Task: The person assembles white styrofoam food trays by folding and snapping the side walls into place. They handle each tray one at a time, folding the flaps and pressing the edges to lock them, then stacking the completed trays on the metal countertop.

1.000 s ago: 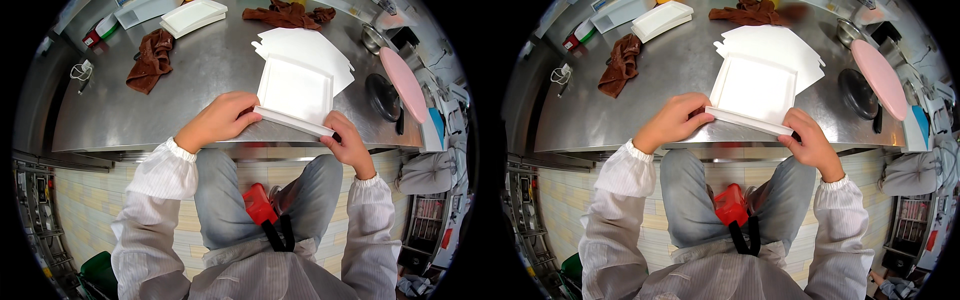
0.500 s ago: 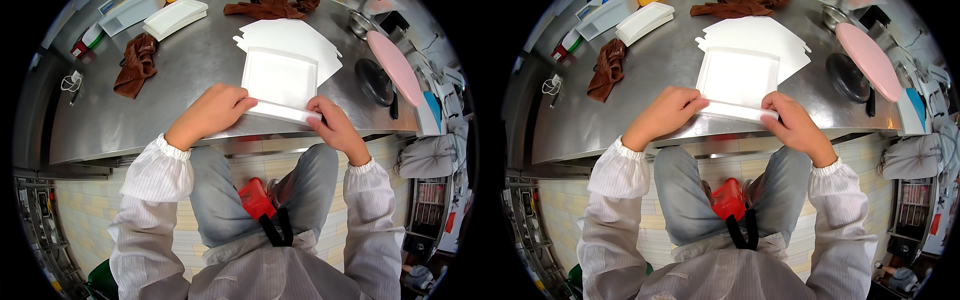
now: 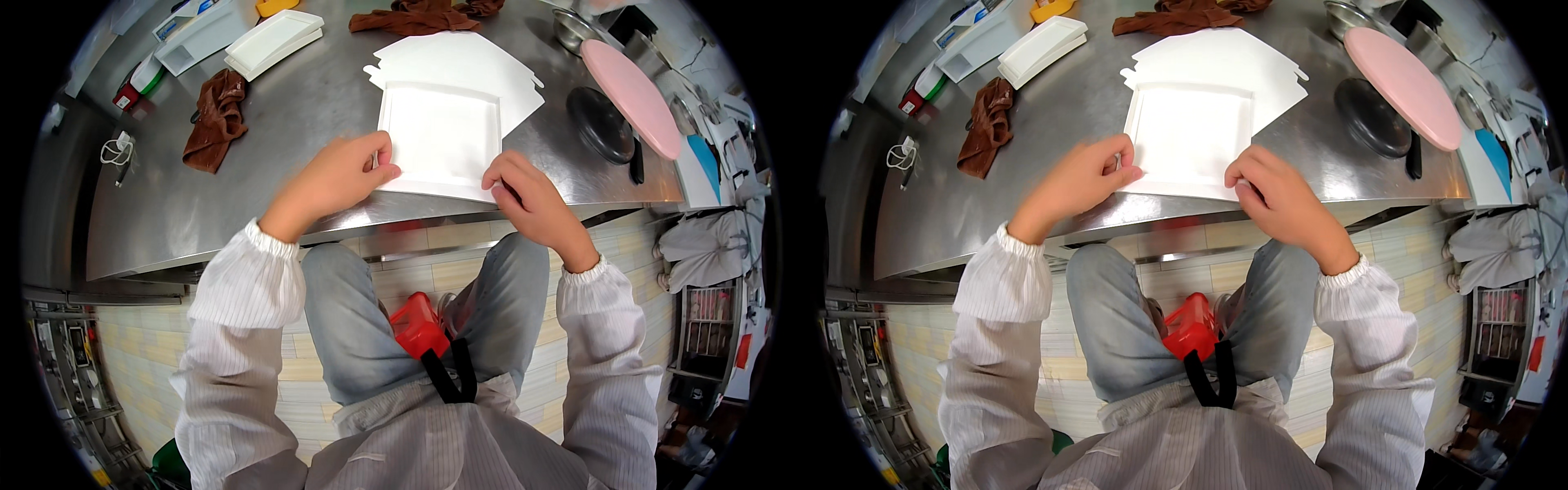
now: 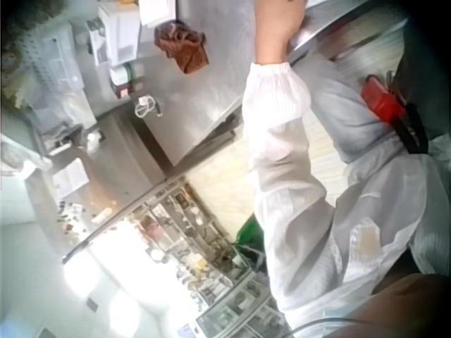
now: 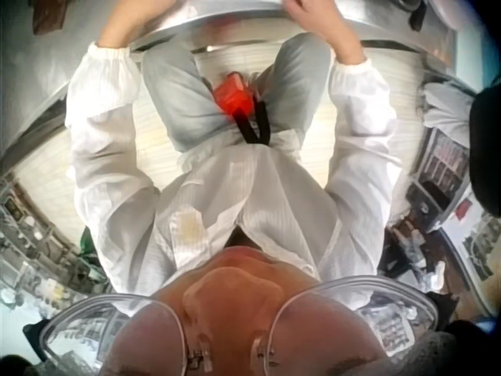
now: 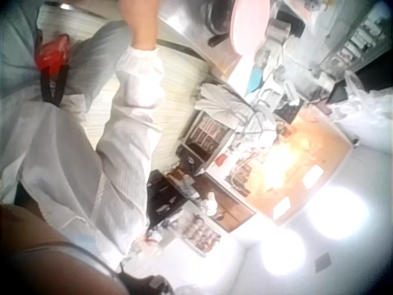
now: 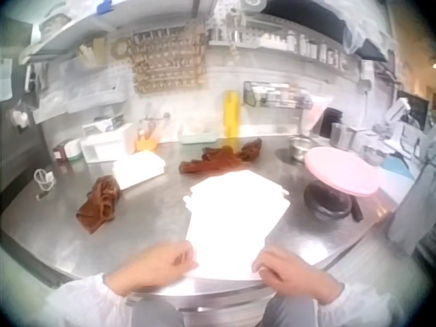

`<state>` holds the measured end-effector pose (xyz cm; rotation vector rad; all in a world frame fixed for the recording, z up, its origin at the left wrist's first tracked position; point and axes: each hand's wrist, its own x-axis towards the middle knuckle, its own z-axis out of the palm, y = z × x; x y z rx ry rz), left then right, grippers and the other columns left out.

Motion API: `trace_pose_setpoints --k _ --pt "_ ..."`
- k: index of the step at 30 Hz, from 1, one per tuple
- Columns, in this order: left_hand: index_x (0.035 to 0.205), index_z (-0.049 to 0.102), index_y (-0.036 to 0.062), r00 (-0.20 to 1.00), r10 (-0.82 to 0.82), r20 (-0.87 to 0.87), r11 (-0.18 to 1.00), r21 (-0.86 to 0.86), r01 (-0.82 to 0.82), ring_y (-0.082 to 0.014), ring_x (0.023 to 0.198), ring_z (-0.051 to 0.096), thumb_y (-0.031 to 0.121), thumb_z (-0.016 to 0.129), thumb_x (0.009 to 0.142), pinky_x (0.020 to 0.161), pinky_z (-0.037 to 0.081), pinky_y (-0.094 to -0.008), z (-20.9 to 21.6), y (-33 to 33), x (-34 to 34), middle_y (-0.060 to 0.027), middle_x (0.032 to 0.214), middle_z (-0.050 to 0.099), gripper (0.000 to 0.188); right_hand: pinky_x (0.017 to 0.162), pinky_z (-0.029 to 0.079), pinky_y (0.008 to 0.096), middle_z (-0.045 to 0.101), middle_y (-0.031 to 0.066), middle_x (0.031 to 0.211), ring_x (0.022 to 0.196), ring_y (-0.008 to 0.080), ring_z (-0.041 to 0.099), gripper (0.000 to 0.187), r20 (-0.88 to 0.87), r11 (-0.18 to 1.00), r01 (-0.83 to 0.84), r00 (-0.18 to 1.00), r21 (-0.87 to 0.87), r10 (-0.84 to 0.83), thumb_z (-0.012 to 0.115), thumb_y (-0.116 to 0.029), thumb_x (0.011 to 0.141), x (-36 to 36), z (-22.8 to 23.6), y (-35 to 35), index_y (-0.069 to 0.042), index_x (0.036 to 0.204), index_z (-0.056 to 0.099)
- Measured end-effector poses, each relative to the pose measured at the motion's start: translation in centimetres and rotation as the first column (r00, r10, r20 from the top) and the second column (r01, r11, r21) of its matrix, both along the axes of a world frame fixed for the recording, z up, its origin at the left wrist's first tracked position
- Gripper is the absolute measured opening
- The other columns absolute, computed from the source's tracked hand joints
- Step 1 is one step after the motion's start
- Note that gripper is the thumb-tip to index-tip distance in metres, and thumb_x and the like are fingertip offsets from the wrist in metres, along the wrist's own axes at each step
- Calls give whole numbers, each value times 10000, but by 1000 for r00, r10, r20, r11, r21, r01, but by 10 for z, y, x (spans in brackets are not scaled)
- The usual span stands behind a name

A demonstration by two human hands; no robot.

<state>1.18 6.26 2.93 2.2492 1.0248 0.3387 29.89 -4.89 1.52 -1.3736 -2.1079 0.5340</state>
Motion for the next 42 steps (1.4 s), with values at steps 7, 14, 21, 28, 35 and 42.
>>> trace_pose_setpoints --k 7,14,21,28,35,42 --pt "913 669 51 989 15 144 850 520 -89 -268 686 576 241 763 901 623 473 -383 -35 -32 -4 -80 780 599 212 784 497 401 608 107 1020 867 298 588 261 13 969 0 1000 247 -3 776 -41 826 2 -21 -14 -48 1019 601" --pt "1005 724 56 954 -188 235 834 550 29 -280 895 650 163 827 819 781 544 -369 -40 -42 -18 -78 992 667 238 820 499 410 618 80 992 936 304 579 220 109 896 34 990 443 -92 786 -65 811 -6 -36 -18 -59 941 610" --pt "957 709 51 952 -217 217 818 573 56 -285 859 660 167 828 813 732 546 -376 -40 -38 -20 -86 929 681 219 784 460 383 557 33 867 887 259 551 219 286 816 -21 942 578 -178 805 -136 762 -14 -40 -17 -107 785 589" --pt "873 679 67 955 -237 176 687 726 37 -265 757 609 125 813 784 651 486 -390 -45 -43 -7 -57 832 636 171 746 448 394 513 40 806 826 258 537 177 295 795 -24 935 606 -196 746 -146 788 -28 -30 -12 -100 805 577" --pt "832 653 98 973 -175 151 661 750 3 -245 816 541 147 806 762 739 408 -380 -44 -48 1 -29 804 607 175 739 442 382 517 53 785 789 247 548 110 366 882 -46 919 468 -146 682 -97 799 -53 -27 -4 -95 850 585" --pt "810 624 93 989 -137 -45 673 729 127 -258 804 529 169 782 788 760 422 -383 -23 -40 -12 -34 780 593 176 721 452 375 563 62 803 799 249 576 127 458 894 -112 882 434 -112 654 -12 756 -42 -8 -10 -76 836 579"
